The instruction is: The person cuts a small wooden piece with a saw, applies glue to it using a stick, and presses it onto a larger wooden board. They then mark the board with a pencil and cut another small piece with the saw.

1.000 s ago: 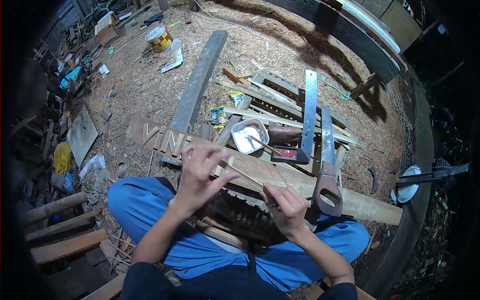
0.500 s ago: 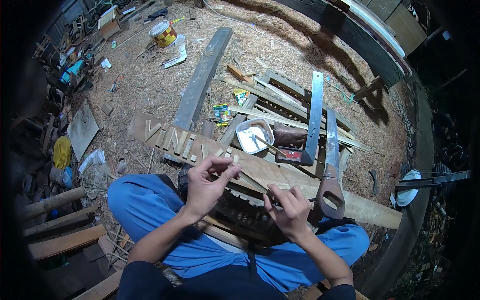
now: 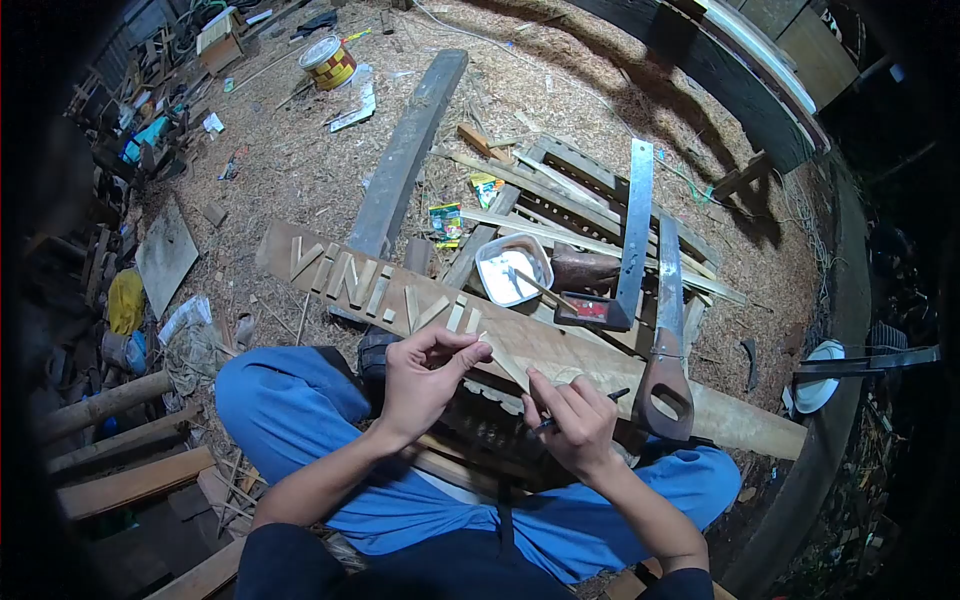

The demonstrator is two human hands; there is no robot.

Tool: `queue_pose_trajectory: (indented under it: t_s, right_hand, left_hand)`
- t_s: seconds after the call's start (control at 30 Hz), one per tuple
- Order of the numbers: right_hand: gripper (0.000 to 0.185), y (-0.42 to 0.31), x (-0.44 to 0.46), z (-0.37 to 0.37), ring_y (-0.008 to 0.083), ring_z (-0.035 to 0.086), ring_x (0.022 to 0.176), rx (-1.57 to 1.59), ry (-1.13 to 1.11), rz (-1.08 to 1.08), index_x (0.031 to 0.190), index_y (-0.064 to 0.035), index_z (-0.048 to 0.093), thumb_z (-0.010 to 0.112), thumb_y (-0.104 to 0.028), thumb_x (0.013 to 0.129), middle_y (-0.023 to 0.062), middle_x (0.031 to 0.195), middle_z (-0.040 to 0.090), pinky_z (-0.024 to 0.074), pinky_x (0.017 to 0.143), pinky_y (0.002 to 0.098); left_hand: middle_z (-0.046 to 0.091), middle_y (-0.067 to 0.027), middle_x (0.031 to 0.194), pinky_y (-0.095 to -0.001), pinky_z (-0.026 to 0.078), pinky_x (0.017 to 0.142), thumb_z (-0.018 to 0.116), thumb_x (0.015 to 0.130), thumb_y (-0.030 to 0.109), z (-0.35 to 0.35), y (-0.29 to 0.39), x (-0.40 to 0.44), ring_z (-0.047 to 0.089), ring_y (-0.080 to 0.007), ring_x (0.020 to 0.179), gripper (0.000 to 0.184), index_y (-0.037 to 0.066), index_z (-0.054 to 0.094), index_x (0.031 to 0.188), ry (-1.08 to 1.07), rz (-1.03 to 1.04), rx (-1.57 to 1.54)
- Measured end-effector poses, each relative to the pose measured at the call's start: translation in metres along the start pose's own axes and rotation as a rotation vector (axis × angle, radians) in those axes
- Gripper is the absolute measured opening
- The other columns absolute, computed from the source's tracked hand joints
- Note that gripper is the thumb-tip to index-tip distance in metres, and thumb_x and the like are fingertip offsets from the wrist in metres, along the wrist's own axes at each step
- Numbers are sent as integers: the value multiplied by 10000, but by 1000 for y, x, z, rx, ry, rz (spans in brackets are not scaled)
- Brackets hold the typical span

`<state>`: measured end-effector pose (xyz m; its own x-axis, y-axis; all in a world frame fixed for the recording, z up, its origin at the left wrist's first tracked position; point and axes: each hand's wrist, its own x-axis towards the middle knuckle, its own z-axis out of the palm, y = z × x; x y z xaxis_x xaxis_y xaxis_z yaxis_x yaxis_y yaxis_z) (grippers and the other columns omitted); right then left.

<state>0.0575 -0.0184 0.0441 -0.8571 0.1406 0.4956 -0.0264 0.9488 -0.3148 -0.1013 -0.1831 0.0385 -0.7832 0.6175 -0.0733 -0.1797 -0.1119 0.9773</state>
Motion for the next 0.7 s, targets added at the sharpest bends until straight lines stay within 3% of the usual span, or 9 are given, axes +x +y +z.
queue_pose_trajectory:
  t_s: [0.1, 0.2, 0.27, 0.37, 0.4, 0.47, 0.6, 0.7]
  right_hand:
    - [418, 2, 2, 1, 176, 546, 608, -1, 13, 4, 1192, -66, 768, 849, -110, 785, 8, 671, 584, 437, 530, 328]
    - [414, 3, 4, 0, 191, 568, 615, 4, 14, 14, 1170, -51, 769, 850, -84, 765, 26, 690, 620, 454, 532, 337]
    - [417, 2, 4, -1, 206, 587, 621, 8, 11, 21, 1159, -38, 770, 851, -61, 751, 45, 707, 649, 470, 536, 346]
    - [425, 0, 5, -1, 210, 594, 619, -39, -8, 55, 1168, -37, 768, 849, -68, 752, 52, 712, 651, 482, 543, 346]
    - [416, 1, 6, 1, 195, 588, 625, -51, -9, 52, 1179, -49, 761, 840, -94, 773, 39, 698, 626, 471, 540, 345]
    - [407, 2, 6, 4, 180, 582, 630, -62, -11, 49, 1189, -62, 754, 831, -121, 794, 25, 685, 601, 461, 536, 344]
    - [451, 7, 4, 9, 194, 607, 663, -71, -81, 68, 1255, -59, 716, 812, -134, 820, 43, 730, 602, 486, 554, 354]
    - [478, 8, 3, 15, 211, 628, 688, -40, -121, 73, 1285, -58, 696, 805, -137, 826, 55, 772, 612, 507, 574, 366]
  left_hand:
    - [801, -97, 975, -243, 584, 817, 775, 976, 68, 0, 5, 0, 757, -116, 925, 168, -39, 745, 1102, -9, 13, 81]
    - [788, -101, 1010, -273, 573, 894, 822, 930, 60, 0, 16, 2, 738, -136, 1042, 191, -19, 726, 1075, 15, -105, 211]
    - [780, -114, 1076, -307, 525, 1013, 862, 889, 88, -1, 16, 2, 713, -138, 1114, 250, -9, 727, 1076, 58, 65, 341]
    - [768, -110, 1147, -355, 475, 1075, 869, 872, 119, -7, 12, 5, 681, -166, 1143, 291, 31, 736, 1116, -6, 82, 371]
    - [768, -110, 1147, -355, 475, 1075, 869, 872, 119, -9, 14, 5, 681, -166, 1143, 291, 31, 736, 1116, -3, 82, 371]
    - [758, -68, 1184, -377, 437, 1064, 867, 860, 161, -12, 18, 5, 648, -216, 1139, 333, 90, 746, 1162, -8, 224, 737]
    - [732, -36, 1183, -390, 371, 1042, 861, 844, 194, -22, 18, 13, 620, -233, 1162, 372, 133, 757, 1197, 66, 369, 950]
    - [723, -37, 1202, -420, 328, 1071, 830, 876, 197, -31, 16, 20, 611, -219, 1193, 358, 138, 748, 1220, 1, 450, 1031]
